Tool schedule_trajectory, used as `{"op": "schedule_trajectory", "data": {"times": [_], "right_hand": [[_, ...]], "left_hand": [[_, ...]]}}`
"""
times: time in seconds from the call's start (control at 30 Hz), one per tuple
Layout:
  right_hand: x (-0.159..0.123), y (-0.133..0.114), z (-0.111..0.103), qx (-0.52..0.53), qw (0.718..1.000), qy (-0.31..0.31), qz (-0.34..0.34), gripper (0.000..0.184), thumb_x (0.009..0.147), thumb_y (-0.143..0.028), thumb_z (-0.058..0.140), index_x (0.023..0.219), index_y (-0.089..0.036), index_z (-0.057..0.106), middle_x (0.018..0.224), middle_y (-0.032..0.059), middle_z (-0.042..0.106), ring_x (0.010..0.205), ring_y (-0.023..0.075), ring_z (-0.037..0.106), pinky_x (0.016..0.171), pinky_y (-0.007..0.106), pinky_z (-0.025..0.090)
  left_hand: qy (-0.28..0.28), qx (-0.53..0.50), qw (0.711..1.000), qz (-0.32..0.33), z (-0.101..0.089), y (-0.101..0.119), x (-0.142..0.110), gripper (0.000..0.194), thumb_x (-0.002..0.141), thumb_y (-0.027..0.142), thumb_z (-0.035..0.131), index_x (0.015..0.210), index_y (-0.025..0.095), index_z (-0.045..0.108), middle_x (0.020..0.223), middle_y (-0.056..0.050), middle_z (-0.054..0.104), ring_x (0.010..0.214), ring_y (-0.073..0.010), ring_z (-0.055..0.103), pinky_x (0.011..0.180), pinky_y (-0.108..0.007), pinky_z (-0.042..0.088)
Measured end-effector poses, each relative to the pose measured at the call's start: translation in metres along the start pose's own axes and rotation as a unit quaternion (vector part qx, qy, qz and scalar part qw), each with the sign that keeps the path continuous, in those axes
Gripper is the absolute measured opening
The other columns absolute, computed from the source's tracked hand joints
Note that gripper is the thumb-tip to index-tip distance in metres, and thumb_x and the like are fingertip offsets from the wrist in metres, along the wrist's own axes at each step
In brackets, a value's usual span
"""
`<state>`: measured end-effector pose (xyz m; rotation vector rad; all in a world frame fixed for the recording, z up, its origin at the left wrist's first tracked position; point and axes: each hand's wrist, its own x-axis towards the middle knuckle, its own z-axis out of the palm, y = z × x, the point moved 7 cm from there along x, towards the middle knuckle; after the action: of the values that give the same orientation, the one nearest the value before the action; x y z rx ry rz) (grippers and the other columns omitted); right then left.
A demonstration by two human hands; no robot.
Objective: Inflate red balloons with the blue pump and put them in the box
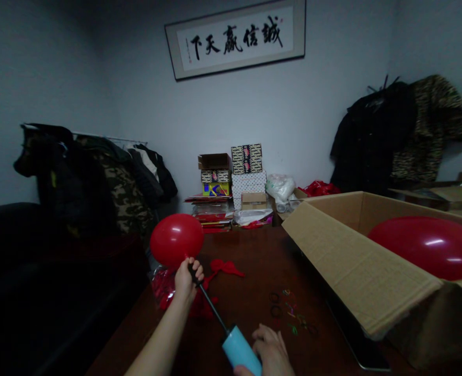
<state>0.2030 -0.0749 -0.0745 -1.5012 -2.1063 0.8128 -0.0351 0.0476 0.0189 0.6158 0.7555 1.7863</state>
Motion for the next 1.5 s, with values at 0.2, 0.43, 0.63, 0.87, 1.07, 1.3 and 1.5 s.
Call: {"op": "schedule_trajectory", "data": {"times": [0.2,0.43,0.63,0.87,1.07,1.3,1.5], "right_hand": [[-0.001,-0.002,0.006,0.003,0.999,0.031,-0.018,0.049,0.07,-0.067,0.053,0.075,-0.021,0.067,0.114,0.0107,0.062,0.123,0.0352,0.043,0.107,0.056,0.021],[-0.002,-0.002,0.011,0.031,0.999,0.027,-0.031,0.056,0.072,-0.071,0.046,0.078,-0.019,0.069,0.114,0.0125,0.061,0.119,0.0334,0.047,0.105,0.05,0.027],[-0.002,-0.02,0.005,0.051,0.998,0.005,-0.045,0.053,0.08,-0.064,0.043,0.083,-0.017,0.069,0.113,0.0125,0.061,0.112,0.0284,0.051,0.1,0.039,0.034],[0.027,-0.031,-0.007,0.149,0.988,0.045,0.014,0.057,0.082,-0.065,0.039,0.074,-0.015,0.066,0.102,0.011,0.061,0.097,0.0218,0.056,0.088,0.03,0.038],[0.039,-0.023,0.0,0.18,0.982,0.057,0.03,0.06,0.08,-0.068,0.038,0.076,-0.014,0.065,0.095,0.0104,0.063,0.09,0.0215,0.058,0.083,0.03,0.04],[0.03,-0.026,0.001,0.171,0.982,0.074,0.012,0.051,0.082,-0.06,0.044,0.07,-0.016,0.067,0.105,0.0107,0.061,0.097,0.0211,0.057,0.087,0.028,0.038],[0.027,-0.024,-0.014,0.111,0.991,0.079,-0.008,0.045,0.083,-0.056,0.047,0.078,-0.017,0.069,0.109,0.0097,0.059,0.103,0.0216,0.054,0.092,0.028,0.035]], "left_hand": [[0.009,-0.016,1.0,-0.012,-0.002,-0.005,-0.003,0.02,0.07,0.029,0.057,0.07,0.022,0.038,0.052,0.009,0.037,0.035,-0.0052,0.031,0.034,-0.017,0.018],[-0.018,-0.02,1.0,-0.009,0.001,-0.007,-0.007,0.021,0.073,0.031,0.059,0.073,0.021,0.041,0.053,0.008,0.039,0.037,-0.0053,0.032,0.034,-0.018,0.02],[-0.02,-0.056,0.998,-0.037,0.0,-0.025,-0.01,0.027,0.072,0.033,0.065,0.073,0.021,0.04,0.054,0.008,0.039,0.037,-0.0042,0.032,0.035,-0.017,0.018],[-0.017,-0.037,0.993,-0.112,0.011,-0.085,-0.03,0.03,0.073,0.039,0.064,0.073,0.021,0.039,0.053,0.008,0.04,0.037,-0.0045,0.031,0.035,-0.017,0.018],[-0.035,-0.018,0.984,-0.176,0.011,-0.107,-0.041,0.024,0.079,0.036,0.059,0.074,0.02,0.042,0.054,0.007,0.043,0.038,-0.0058,0.036,0.037,-0.018,0.024],[-0.009,-0.056,0.967,-0.246,0.003,-0.114,-0.042,0.015,0.08,0.027,0.06,0.08,0.014,0.052,0.065,-0.001,0.059,0.05,-0.0104,0.054,0.044,-0.02,0.039],[-0.044,-0.016,0.967,-0.251,0.0,-0.105,-0.035,0.012,0.076,0.018,0.066,0.083,0.011,0.06,0.096,-0.015,0.069,0.082,-0.0229,0.067,0.07,-0.035,0.053]]}}
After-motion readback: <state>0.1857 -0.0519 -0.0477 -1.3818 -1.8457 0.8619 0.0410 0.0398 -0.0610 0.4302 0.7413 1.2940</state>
